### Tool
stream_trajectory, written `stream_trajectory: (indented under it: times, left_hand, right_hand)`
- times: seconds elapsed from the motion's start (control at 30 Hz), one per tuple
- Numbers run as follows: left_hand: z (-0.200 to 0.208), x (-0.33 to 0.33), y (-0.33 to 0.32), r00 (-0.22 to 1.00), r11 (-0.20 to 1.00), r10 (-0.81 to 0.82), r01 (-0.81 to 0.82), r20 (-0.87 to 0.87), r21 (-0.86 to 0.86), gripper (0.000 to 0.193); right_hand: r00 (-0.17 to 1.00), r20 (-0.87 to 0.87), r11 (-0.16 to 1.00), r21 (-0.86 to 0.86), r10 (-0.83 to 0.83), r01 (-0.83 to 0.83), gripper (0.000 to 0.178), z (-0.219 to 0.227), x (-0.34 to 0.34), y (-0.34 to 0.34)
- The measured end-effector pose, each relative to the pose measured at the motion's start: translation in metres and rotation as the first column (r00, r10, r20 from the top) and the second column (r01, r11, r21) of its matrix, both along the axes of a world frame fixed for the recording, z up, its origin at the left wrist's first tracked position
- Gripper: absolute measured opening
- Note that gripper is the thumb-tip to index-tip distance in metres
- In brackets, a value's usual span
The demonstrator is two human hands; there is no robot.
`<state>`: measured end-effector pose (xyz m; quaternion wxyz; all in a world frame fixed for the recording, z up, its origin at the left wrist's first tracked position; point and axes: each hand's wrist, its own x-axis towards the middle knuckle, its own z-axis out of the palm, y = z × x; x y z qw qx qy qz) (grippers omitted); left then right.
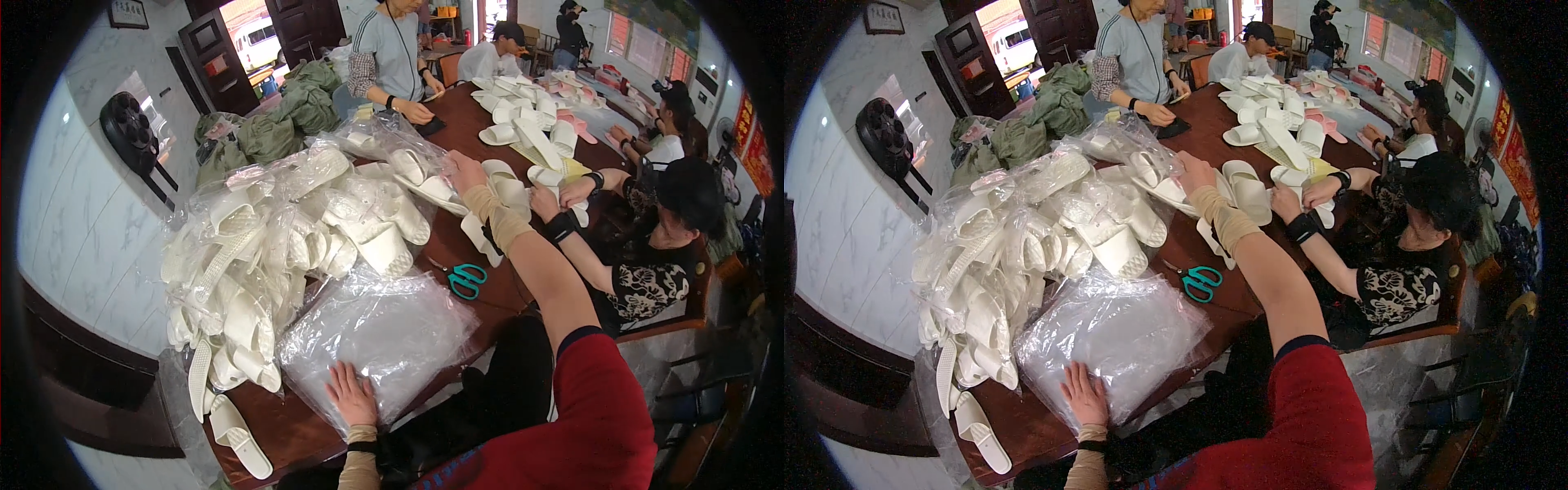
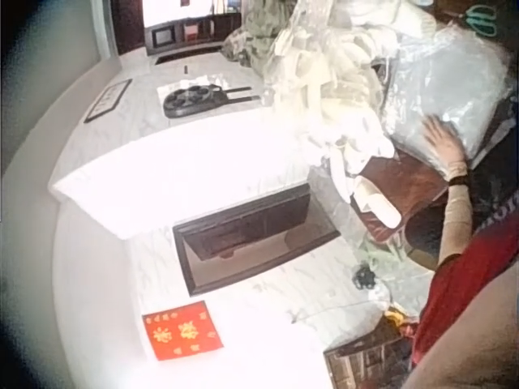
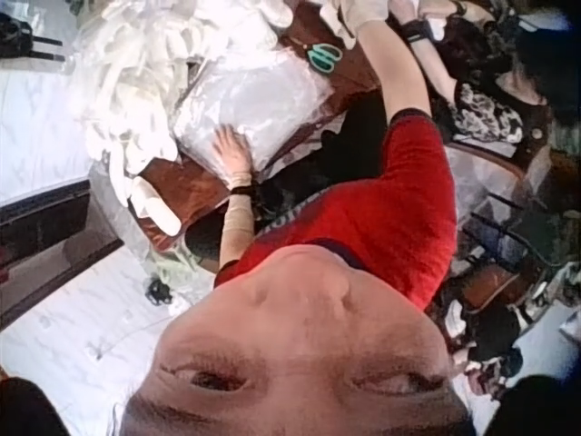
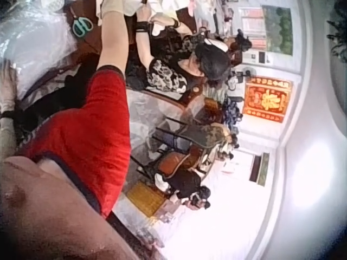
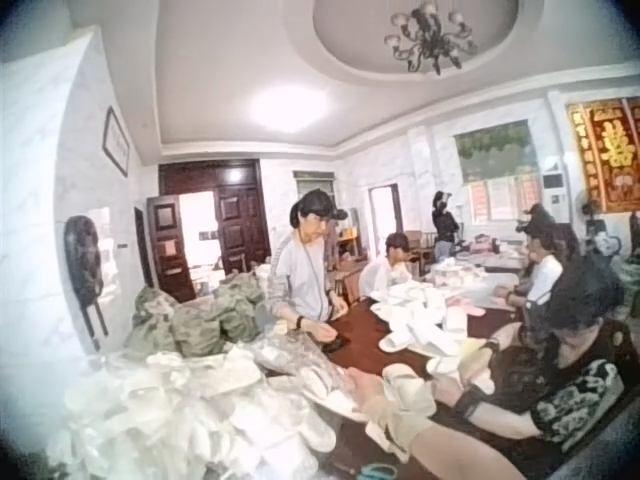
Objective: Trimming excess threads from manufactured slippers using scissors.
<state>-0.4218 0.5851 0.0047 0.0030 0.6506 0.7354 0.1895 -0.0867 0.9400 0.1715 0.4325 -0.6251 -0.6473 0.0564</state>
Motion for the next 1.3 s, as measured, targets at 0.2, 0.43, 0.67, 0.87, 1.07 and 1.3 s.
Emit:
stream_trajectory:
  times: [0.2,0.43,0.67,0.87,1.07,1.3]
  left_hand:
    - [-0.005,0.0,-0.002,1.0,1.0,0.003,-0.003,-0.022,0.012,0.052]
    - [-0.016,0.001,-0.002,0.999,0.999,-0.009,0.01,-0.036,0.031,0.057]
    - [-0.024,-0.013,-0.003,0.994,0.981,-0.097,0.103,-0.042,0.167,0.052]
    - [-0.019,-0.006,-0.001,0.994,0.985,-0.105,0.104,-0.003,0.137,0.054]
    - [-0.019,0.016,0.009,0.992,0.979,-0.126,0.13,-0.03,0.159,0.057]
    - [-0.022,-0.006,-0.006,0.998,0.985,-0.056,0.057,-0.012,0.163,0.055]
  right_hand:
    - [0.755,-0.548,0.897,-0.019,0.359,-0.441,0.033,0.075,-0.072,-0.087]
    - [0.648,-0.388,0.575,-0.299,0.656,-0.762,0.029,0.034,-0.189,-0.16]
    - [0.672,-0.659,0.641,-0.362,0.337,-0.677,0.015,0.0,-0.131,-0.116]
    - [0.932,-0.186,0.696,-0.622,0.312,-0.358,0.017,-0.062,-0.049,-0.096]
    - [0.6,0.205,0.628,-0.375,0.773,-0.682,0.019,-0.134,-0.04,-0.087]
    - [0.655,-0.375,0.323,-0.645,0.656,-0.693,0.04,-0.108,-0.085,-0.112]
